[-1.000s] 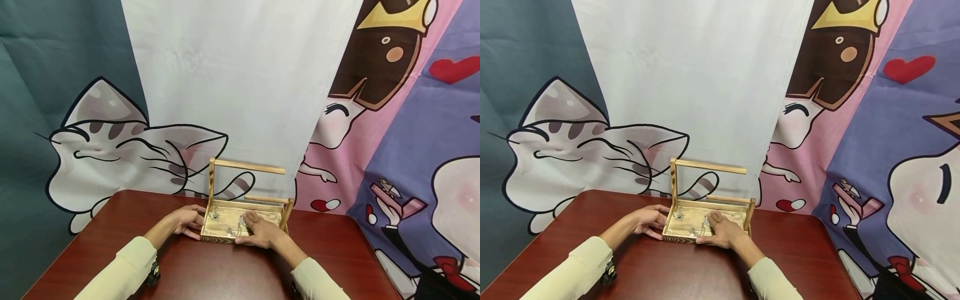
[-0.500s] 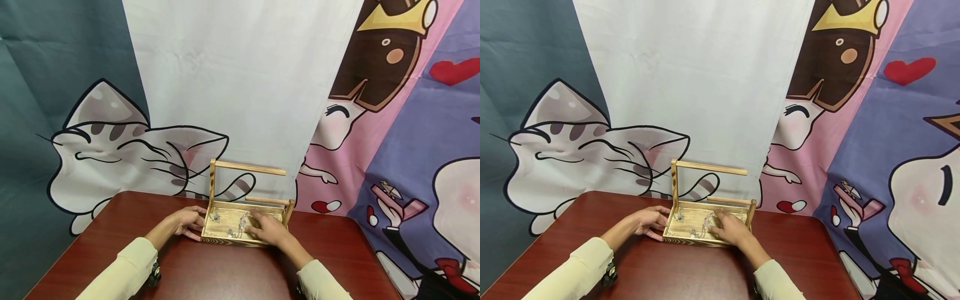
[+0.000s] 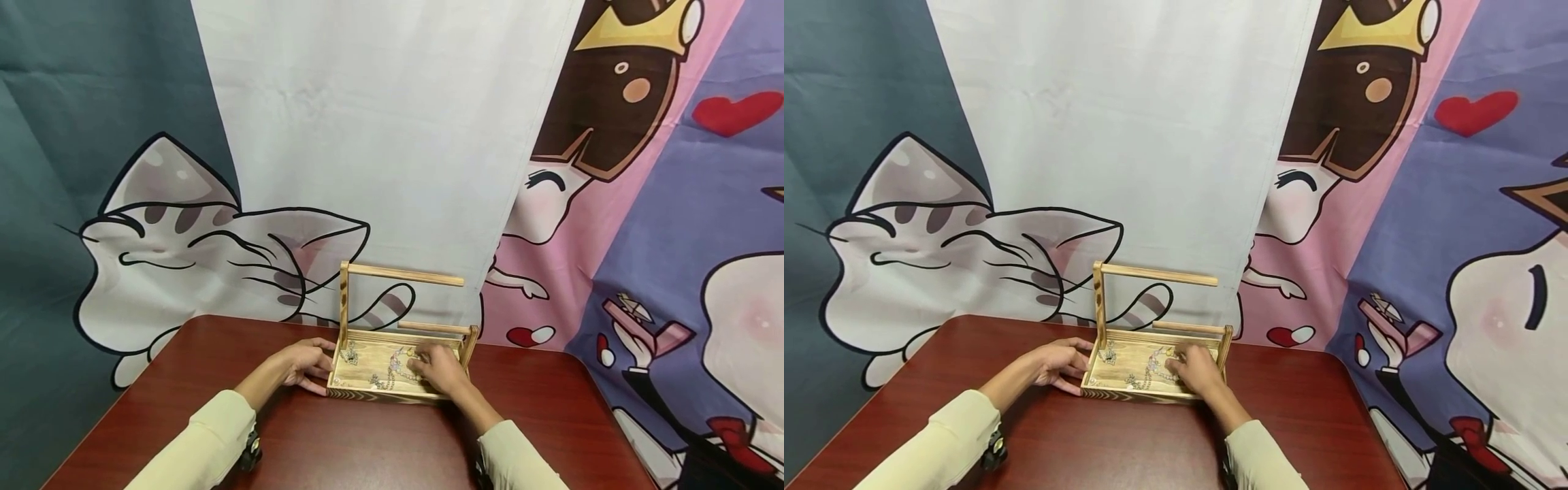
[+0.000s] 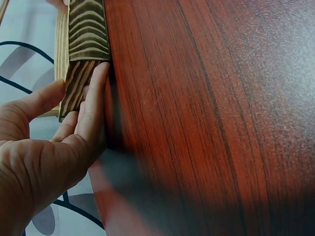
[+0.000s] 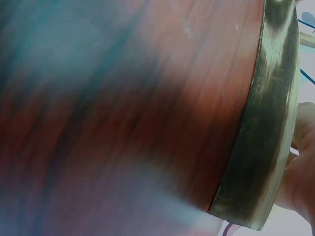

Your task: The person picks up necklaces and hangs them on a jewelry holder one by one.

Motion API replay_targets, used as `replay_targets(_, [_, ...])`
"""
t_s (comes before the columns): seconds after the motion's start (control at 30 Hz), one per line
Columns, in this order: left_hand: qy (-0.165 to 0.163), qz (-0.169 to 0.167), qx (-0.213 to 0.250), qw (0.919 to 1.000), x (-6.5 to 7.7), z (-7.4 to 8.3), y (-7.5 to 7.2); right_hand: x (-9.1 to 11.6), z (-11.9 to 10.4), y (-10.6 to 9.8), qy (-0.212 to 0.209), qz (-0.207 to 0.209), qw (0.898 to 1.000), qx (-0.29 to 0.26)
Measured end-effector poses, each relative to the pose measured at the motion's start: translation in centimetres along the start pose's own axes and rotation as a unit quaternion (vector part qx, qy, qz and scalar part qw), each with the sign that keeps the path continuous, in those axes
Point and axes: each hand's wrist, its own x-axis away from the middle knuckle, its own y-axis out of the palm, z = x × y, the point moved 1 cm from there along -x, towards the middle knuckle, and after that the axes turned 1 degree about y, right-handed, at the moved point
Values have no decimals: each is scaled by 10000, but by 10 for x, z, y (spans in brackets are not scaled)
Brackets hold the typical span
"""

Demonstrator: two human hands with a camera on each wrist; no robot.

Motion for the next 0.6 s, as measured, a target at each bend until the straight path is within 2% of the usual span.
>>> replay_targets(0.13, [1, 6, -5, 10000, 0, 0, 0, -6, 33, 23, 49, 299, 9993, 196])
replay_targets(0.23, [0, 24, 0, 10000, 0, 0, 0, -10, 38, 31, 315, 390, 9986, 195])
replay_targets(0.33, [-4, 40, 11, 10000, 0, -1, 0, -13, 34, 32, 520, 454, 9974, 222])
replay_targets(0.47, [8, 33, 12, 10000, 0, -2, 0, -11, 20, 22, 437, 410, 9977, 304])
replay_targets(0.53, [16, 28, 12, 10000, 0, -2, 0, -9, 16, 17, 260, 471, 9981, 308])
replay_targets(0.6, [31, 17, 15, 10000, 0, -2, 0, -8, 14, 14, 223, 529, 9983, 76])
